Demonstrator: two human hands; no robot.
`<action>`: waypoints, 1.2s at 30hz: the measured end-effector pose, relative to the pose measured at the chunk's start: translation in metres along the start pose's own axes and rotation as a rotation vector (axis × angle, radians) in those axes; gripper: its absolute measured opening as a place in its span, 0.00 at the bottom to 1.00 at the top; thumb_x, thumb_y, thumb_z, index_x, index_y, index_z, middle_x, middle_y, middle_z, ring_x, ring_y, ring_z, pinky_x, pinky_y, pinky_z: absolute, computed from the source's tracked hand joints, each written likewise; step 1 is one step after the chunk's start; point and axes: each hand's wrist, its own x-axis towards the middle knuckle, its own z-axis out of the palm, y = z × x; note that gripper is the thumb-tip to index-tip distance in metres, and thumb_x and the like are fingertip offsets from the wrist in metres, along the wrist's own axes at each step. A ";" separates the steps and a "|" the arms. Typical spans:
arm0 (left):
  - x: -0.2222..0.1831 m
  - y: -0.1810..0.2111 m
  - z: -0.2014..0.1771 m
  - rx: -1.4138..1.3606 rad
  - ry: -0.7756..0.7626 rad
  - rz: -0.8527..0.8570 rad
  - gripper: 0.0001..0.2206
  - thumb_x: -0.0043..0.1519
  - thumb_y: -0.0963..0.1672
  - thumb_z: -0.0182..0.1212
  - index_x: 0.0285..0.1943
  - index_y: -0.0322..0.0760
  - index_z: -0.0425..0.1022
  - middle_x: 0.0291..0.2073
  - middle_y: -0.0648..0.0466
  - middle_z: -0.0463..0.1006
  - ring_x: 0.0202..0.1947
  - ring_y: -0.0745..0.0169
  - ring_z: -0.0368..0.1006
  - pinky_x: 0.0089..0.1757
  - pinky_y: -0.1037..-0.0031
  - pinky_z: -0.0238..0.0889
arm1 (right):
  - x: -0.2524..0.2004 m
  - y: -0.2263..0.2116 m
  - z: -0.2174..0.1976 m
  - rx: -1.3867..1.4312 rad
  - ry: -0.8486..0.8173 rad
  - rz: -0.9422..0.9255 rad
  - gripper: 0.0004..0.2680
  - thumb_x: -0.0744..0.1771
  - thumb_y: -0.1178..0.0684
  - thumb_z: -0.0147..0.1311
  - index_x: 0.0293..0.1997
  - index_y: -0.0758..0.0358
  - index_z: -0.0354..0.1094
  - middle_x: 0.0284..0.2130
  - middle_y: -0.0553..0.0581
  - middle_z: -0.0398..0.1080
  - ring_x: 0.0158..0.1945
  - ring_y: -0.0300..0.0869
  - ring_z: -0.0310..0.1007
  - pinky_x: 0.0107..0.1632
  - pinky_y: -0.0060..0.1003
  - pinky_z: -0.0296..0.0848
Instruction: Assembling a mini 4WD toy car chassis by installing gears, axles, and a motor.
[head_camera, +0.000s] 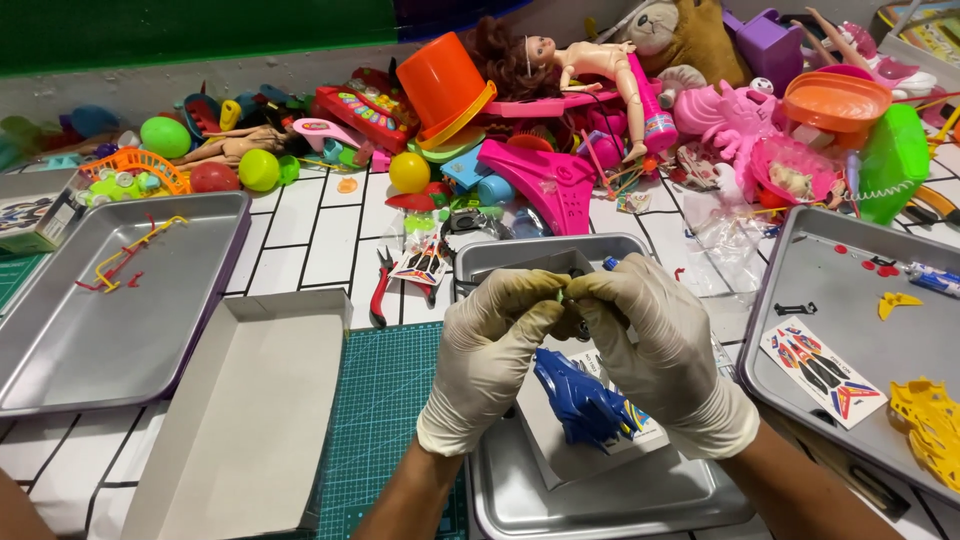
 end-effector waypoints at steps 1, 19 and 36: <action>0.001 -0.001 0.003 0.000 0.000 0.001 0.08 0.64 0.40 0.61 0.49 0.28 0.74 0.40 0.45 0.81 0.34 0.58 0.79 0.42 0.70 0.79 | 0.001 0.000 0.002 -0.001 0.000 -0.001 0.04 0.71 0.60 0.45 0.48 0.69 0.64 0.32 0.60 0.68 0.30 0.49 0.62 0.38 0.43 0.66; 0.006 0.006 0.012 0.024 0.174 0.035 0.09 0.62 0.37 0.63 0.50 0.26 0.78 0.35 0.38 0.83 0.34 0.58 0.80 0.38 0.65 0.77 | 0.004 -0.004 0.009 0.066 0.165 0.111 0.03 0.67 0.59 0.60 0.41 0.65 0.75 0.24 0.56 0.69 0.25 0.48 0.70 0.33 0.36 0.73; 0.009 0.008 0.005 0.295 0.134 0.105 0.08 0.58 0.38 0.69 0.45 0.38 0.82 0.32 0.51 0.84 0.33 0.64 0.81 0.43 0.71 0.74 | 0.010 -0.002 0.010 0.116 0.116 0.030 0.03 0.66 0.66 0.57 0.36 0.66 0.74 0.22 0.57 0.67 0.24 0.53 0.67 0.32 0.35 0.74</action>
